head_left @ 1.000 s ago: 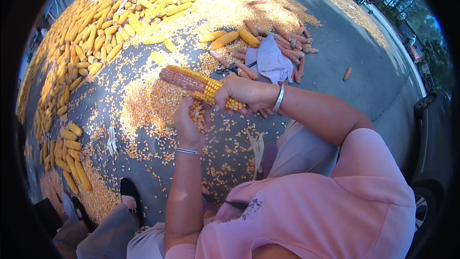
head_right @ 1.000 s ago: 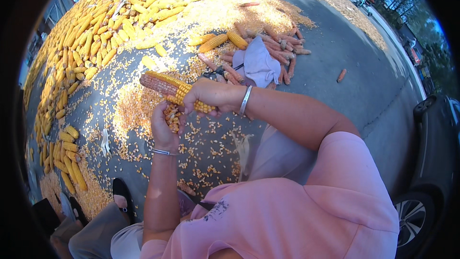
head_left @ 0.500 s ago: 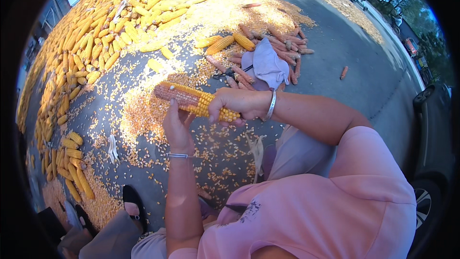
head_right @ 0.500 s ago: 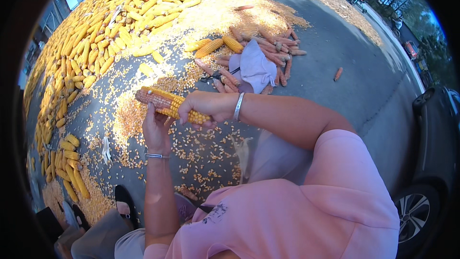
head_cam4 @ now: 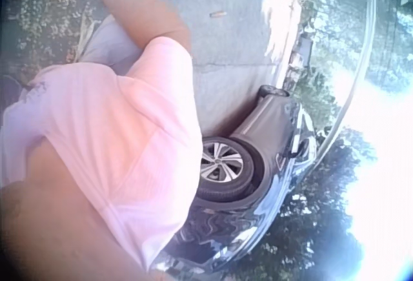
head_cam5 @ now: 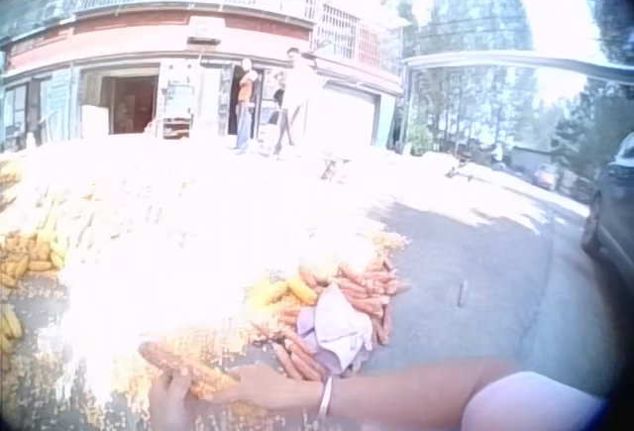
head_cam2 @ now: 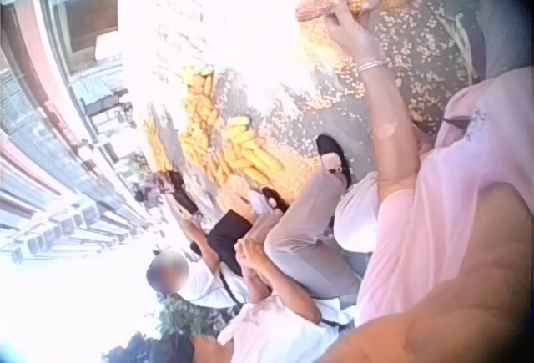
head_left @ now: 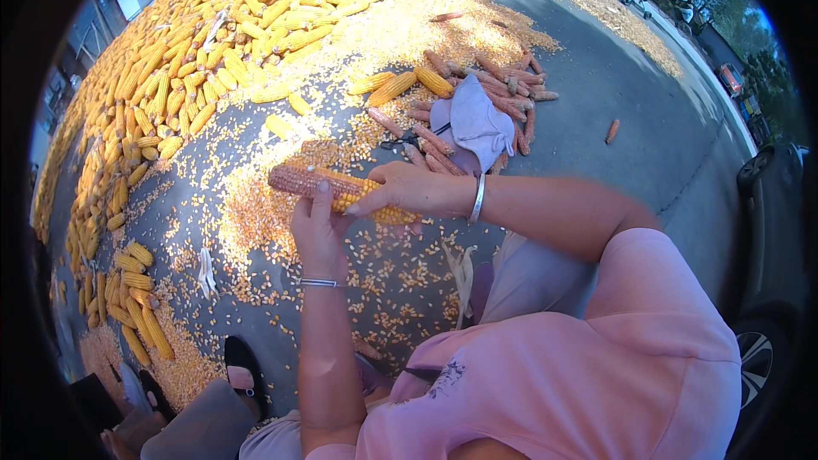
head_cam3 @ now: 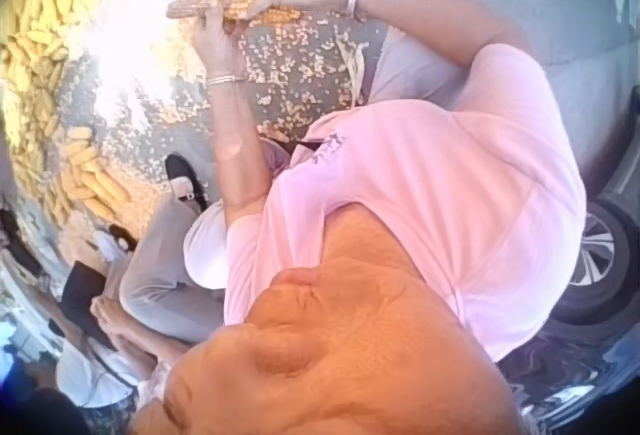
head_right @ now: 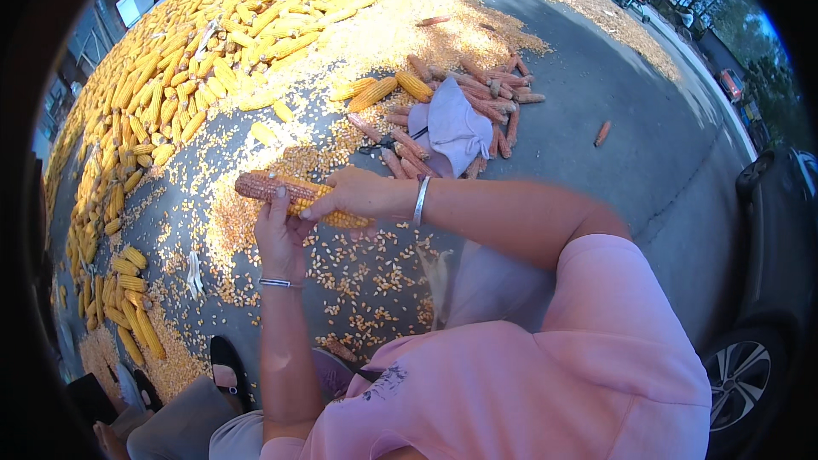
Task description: The person sits on the ground and shucks corn cobs by hand, removing kernels and dropping them onto a large pile. The person handles multiple cobs one at a time, rotating them to remove kernels.
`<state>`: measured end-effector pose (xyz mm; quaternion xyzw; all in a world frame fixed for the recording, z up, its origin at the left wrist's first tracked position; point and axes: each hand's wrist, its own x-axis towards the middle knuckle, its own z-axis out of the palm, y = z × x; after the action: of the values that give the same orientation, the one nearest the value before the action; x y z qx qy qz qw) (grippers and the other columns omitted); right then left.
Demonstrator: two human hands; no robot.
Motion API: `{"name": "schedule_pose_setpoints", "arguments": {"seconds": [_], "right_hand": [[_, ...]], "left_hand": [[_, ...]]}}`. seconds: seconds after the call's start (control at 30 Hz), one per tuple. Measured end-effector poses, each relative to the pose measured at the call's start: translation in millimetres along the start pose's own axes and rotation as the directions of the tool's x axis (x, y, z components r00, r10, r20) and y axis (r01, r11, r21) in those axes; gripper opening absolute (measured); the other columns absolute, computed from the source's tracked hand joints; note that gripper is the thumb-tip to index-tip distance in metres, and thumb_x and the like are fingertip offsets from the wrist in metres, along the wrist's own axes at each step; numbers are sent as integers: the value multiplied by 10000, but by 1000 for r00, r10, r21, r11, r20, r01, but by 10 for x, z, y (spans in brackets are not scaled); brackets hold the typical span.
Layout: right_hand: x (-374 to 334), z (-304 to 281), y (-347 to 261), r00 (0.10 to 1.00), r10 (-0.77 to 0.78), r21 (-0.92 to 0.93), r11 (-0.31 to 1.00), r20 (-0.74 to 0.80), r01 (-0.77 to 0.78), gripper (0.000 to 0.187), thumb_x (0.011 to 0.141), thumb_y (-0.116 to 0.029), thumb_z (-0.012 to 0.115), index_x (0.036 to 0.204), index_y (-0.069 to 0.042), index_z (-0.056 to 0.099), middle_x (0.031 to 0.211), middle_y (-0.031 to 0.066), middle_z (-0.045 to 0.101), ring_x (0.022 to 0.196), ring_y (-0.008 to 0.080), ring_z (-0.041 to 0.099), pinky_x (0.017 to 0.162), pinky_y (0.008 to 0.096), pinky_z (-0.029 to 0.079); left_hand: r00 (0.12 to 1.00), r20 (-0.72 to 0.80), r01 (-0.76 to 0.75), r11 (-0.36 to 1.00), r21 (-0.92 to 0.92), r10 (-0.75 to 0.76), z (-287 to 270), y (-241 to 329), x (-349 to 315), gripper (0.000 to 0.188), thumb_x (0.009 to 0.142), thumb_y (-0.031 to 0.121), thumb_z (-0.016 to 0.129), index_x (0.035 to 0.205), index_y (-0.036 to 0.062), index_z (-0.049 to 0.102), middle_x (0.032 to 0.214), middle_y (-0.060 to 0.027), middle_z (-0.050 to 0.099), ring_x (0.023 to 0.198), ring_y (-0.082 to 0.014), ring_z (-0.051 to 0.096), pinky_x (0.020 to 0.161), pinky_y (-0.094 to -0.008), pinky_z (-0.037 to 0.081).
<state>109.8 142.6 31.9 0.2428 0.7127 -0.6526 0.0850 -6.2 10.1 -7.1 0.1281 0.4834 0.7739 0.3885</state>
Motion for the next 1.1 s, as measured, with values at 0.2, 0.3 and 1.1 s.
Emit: {"name": "schedule_pose_setpoints", "arguments": {"seconds": [0.2,0.3,1.1], "right_hand": [[135,-93,107,969,-231,-514,843,-88,155,800,840,-734,531,955,45,671,939,224,664,902,343,635,821,459,440],[24,-80,77,954,-289,-439,869,-80,227,720,895,-671,528,986,30,662,899,201,670,864,319,632,786,444,447],[-245,-22,21,885,-457,-813,477,95,334,398,1051,-393,296,1212,-105,519,1068,202,628,1013,359,604,828,542,442]], "left_hand": [[994,-87,68,995,77,-61,107,-82,-47,323,927,246,634,1163,47,538,994,-72,622,809,-155,653,618,-292,580],[995,-61,81,997,9,-80,47,-83,-16,313,919,220,628,1170,59,531,973,-56,615,843,-164,643,652,-317,573],[986,153,148,781,-607,-69,-98,-323,-2,230,877,238,625,928,17,665,943,-126,681,971,-284,623,961,-433,478]]}}
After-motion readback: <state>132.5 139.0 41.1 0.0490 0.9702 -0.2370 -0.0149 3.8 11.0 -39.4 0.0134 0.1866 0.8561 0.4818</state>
